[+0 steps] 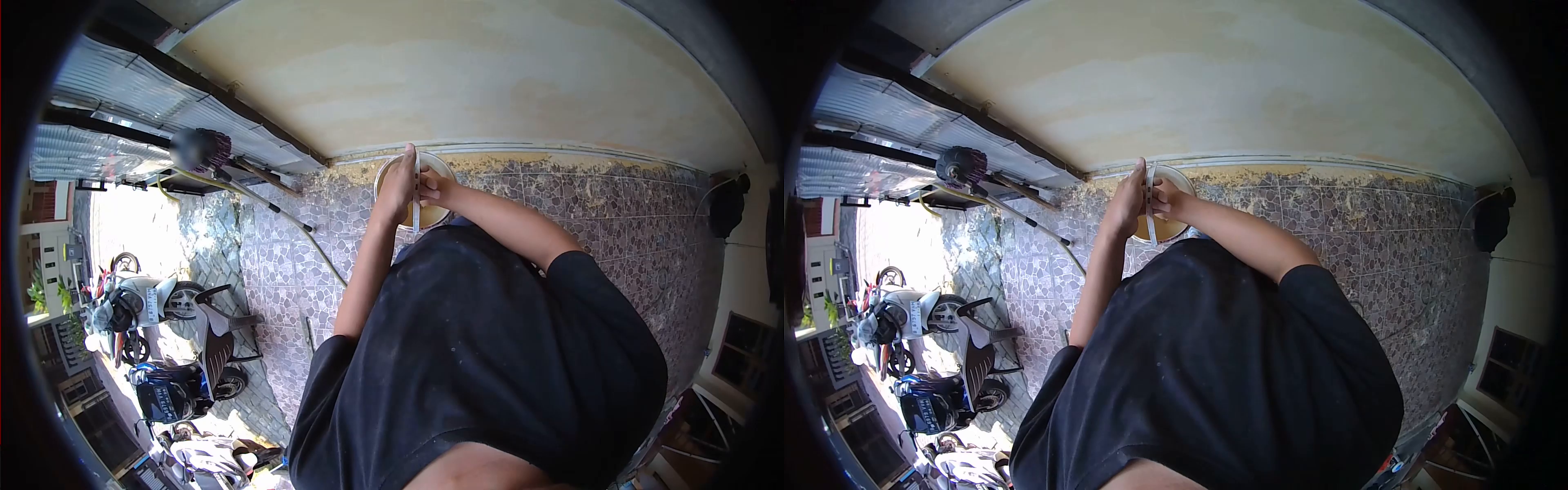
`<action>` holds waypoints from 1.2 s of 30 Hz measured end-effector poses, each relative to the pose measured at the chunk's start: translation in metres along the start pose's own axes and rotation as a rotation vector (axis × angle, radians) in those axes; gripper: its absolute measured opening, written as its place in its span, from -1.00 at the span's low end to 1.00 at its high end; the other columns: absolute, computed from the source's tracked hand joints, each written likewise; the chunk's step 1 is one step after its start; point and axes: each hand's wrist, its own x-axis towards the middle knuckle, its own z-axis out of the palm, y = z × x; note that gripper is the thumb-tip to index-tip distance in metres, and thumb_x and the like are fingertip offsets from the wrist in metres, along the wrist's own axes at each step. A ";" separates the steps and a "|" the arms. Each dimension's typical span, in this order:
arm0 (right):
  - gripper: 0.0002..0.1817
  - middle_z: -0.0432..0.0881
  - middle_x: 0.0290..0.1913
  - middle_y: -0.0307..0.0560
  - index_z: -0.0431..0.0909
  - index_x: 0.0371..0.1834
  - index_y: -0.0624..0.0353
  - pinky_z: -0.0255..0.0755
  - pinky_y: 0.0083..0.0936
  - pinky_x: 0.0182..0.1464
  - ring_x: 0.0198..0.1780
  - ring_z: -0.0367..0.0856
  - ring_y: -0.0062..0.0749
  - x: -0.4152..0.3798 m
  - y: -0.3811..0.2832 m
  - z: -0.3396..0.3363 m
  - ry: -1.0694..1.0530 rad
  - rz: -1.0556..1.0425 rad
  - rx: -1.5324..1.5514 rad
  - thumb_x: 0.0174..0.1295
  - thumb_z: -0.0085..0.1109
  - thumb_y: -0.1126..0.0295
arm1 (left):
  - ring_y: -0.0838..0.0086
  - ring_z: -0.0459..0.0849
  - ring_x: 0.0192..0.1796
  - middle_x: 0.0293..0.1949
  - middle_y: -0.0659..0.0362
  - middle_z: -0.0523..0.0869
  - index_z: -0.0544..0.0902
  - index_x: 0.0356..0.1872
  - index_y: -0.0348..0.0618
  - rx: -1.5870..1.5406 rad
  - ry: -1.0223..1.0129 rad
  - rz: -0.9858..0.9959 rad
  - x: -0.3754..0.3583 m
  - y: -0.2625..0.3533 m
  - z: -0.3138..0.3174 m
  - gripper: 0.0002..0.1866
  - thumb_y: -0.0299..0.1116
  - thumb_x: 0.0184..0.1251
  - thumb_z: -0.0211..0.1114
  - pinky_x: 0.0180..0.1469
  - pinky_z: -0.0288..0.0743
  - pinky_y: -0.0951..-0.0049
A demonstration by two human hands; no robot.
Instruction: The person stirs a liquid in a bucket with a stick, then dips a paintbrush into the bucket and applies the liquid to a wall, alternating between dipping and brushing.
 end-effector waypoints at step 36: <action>-0.78 0.66 -0.53 0.04 0.70 -0.38 0.28 0.47 -0.35 -0.36 -0.46 0.65 -0.31 -0.088 0.002 0.072 0.911 0.023 -1.914 0.18 0.26 0.31 | 0.21 0.75 -0.43 -0.46 0.00 0.66 0.41 0.00 -0.40 -0.180 0.122 0.123 0.007 -0.029 0.010 -0.46 0.03 0.55 -0.12 -0.32 0.61 0.33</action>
